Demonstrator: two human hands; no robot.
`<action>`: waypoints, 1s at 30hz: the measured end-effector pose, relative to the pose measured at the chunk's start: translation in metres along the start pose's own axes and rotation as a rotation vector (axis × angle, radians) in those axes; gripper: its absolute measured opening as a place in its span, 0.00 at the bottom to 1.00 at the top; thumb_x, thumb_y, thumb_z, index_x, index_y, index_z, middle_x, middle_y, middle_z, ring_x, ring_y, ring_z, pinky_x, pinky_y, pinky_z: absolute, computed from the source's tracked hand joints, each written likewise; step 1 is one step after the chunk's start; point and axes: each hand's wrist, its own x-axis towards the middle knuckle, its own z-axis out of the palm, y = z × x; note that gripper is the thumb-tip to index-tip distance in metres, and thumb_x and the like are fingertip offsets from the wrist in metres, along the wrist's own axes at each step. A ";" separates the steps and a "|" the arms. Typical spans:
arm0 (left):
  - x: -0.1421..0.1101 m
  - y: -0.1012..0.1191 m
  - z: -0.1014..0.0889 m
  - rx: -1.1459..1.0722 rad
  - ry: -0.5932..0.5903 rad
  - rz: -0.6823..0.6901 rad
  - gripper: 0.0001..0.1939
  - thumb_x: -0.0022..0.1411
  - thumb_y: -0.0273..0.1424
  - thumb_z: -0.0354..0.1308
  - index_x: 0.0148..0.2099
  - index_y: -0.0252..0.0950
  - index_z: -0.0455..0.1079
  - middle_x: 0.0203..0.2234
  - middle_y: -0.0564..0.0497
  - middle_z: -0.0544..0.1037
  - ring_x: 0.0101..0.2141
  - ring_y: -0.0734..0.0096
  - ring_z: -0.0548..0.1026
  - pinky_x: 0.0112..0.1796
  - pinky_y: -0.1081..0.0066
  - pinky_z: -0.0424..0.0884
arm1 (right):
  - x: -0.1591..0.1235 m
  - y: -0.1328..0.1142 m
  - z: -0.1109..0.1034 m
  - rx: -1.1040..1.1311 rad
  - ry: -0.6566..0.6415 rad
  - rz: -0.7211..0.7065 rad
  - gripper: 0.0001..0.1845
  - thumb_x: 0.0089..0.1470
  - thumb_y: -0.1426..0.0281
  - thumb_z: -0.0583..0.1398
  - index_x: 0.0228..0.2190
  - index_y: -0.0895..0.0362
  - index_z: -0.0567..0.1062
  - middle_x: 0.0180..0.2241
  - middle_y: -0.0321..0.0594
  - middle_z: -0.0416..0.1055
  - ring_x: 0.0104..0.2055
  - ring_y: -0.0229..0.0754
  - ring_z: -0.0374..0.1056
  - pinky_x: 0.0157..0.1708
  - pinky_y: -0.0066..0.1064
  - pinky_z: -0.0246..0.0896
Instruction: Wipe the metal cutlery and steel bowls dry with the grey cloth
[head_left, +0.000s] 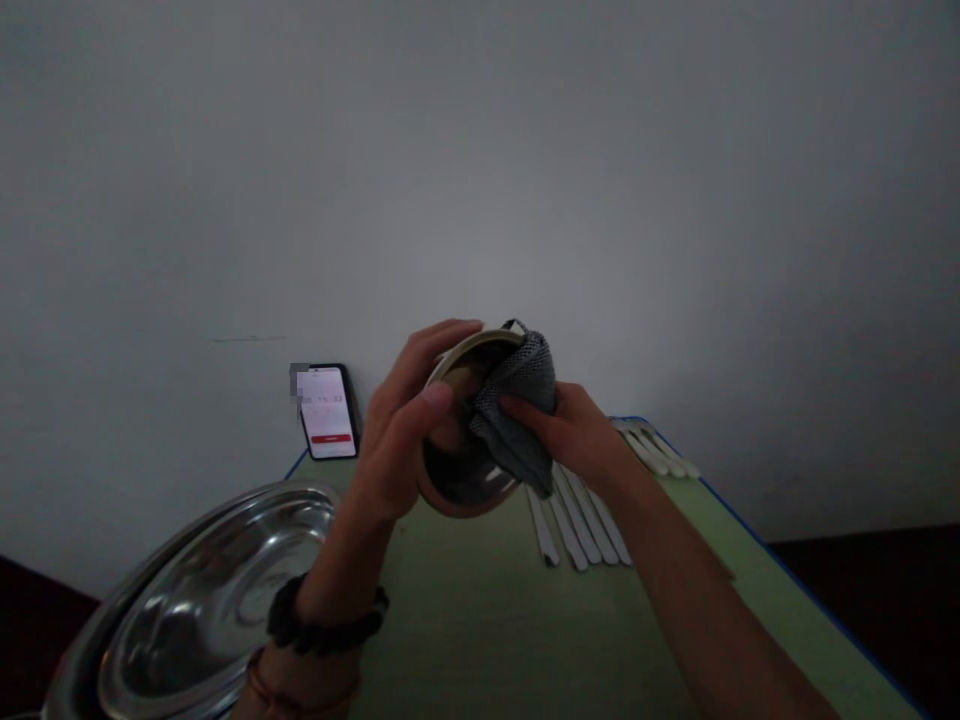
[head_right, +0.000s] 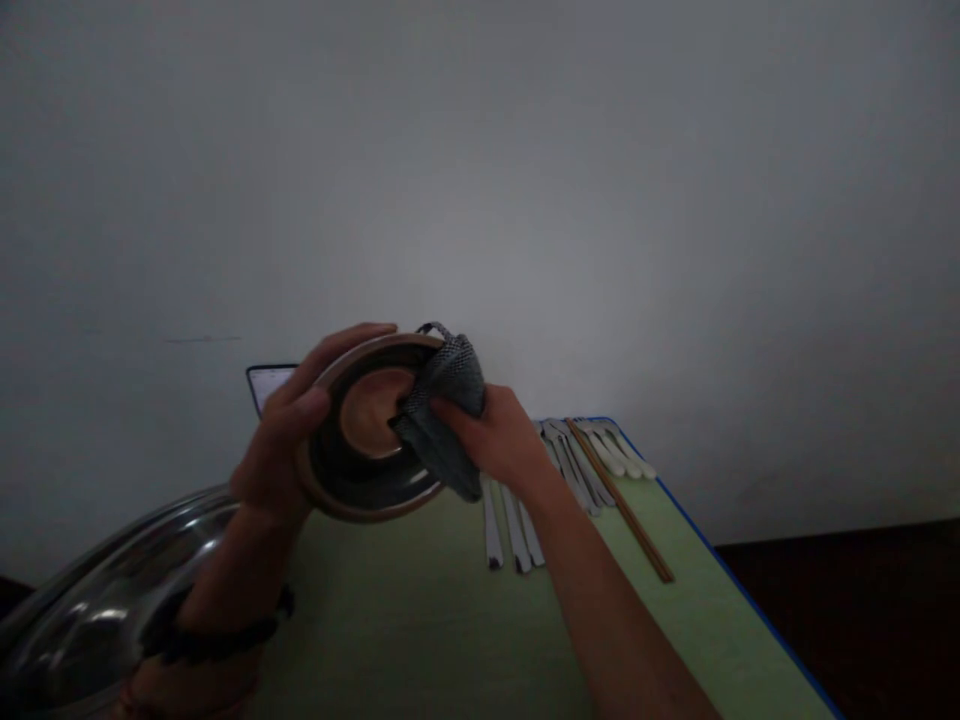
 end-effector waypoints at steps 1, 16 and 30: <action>-0.001 0.000 0.002 -0.053 -0.060 -0.041 0.23 0.58 0.37 0.52 0.55 0.37 0.66 0.53 0.45 0.70 0.54 0.50 0.65 0.53 0.54 0.62 | -0.001 -0.004 -0.005 -0.097 0.031 -0.005 0.19 0.48 0.56 0.58 0.28 0.61 0.76 0.26 0.42 0.75 0.28 0.43 0.70 0.26 0.31 0.62; -0.014 -0.025 0.024 0.249 0.437 0.401 0.25 0.57 0.32 0.53 0.58 0.44 0.62 0.54 0.53 0.68 0.54 0.56 0.64 0.56 0.56 0.56 | -0.005 -0.005 0.024 0.149 -0.024 0.232 0.27 0.47 0.48 0.56 0.30 0.59 0.77 0.29 0.44 0.76 0.32 0.44 0.72 0.28 0.30 0.64; -0.003 -0.011 0.014 -0.150 0.016 -0.083 0.27 0.53 0.28 0.55 0.57 0.39 0.63 0.50 0.50 0.72 0.54 0.54 0.65 0.56 0.57 0.57 | 0.000 -0.007 -0.012 -0.302 0.157 -0.005 0.18 0.50 0.58 0.56 0.25 0.61 0.74 0.25 0.43 0.73 0.29 0.45 0.69 0.26 0.31 0.58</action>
